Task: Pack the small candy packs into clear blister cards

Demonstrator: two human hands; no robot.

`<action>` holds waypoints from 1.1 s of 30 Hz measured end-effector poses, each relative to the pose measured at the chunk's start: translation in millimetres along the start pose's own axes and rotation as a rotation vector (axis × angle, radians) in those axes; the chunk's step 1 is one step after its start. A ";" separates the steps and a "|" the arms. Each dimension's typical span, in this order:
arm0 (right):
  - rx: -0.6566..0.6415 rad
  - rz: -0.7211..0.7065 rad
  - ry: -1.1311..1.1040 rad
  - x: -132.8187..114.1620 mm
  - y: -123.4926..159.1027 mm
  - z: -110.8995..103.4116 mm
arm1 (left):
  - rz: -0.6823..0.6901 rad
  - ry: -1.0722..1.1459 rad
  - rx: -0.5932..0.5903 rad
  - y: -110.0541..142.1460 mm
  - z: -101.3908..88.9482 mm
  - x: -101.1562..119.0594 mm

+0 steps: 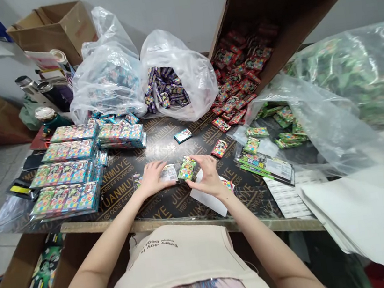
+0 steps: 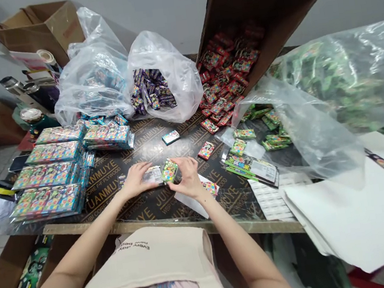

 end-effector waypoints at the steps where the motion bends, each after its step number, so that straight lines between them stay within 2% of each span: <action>1: -0.024 -0.002 0.048 4.4 1.7 3.8 | 0.034 -0.140 -0.054 -0.2 1.5 -3.7; 3: -0.092 -0.008 0.110 10.7 5.7 11.8 | 0.054 -0.304 -0.149 0.7 5.7 -11.8; 6: -0.174 -0.018 0.073 13.1 10.5 19.2 | 0.091 -0.337 -0.172 3.8 8.4 -15.2; 11: -0.330 -0.119 -0.318 5.1 8.5 20.4 | 0.184 -0.240 -0.184 12.5 8.2 -0.4; 13: -0.367 -0.111 -0.475 3.2 3.6 19.4 | 0.181 -0.181 -0.149 13.2 4.3 6.7; 15: -0.295 0.020 -0.604 5.2 -4.4 17.7 | 0.138 -0.081 -0.013 10.0 -4.9 11.3; 17: -0.136 0.272 -0.740 9.1 -11.5 17.3 | 0.058 0.116 0.199 5.3 -16.4 11.1; 19: -0.015 0.542 -0.935 7.6 -15.1 22.7 | -0.043 0.443 0.375 1.9 -20.7 5.9; 22: 0.032 0.825 -1.229 -7.8 -21.7 36.7 | -0.153 0.940 0.463 1.1 -6.4 1.1; 24: 0.080 0.920 -1.326 -17.4 -28.2 41.4 | -0.178 1.121 0.461 5.1 8.1 4.1; 27: 0.124 0.972 -1.332 -25.2 -34.5 44.8 | -0.202 1.280 0.472 14.6 24.6 10.5; 31: 0.081 1.036 -1.244 -28.8 -26.9 51.5 | -0.294 1.440 0.548 20.1 30.6 12.9; 33: 0.055 1.052 -1.252 -30.3 -21.1 54.0 | -0.390 1.460 0.534 18.1 31.6 12.2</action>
Point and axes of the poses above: each hand's wrist, its own y-axis away from the middle knuckle, its own z-axis out of the palm, x = y × z, the point moved 5 cm from there along -y, towards the middle knuckle, and after that the axes turned 15 degrees about y, right-handed, at the moved point
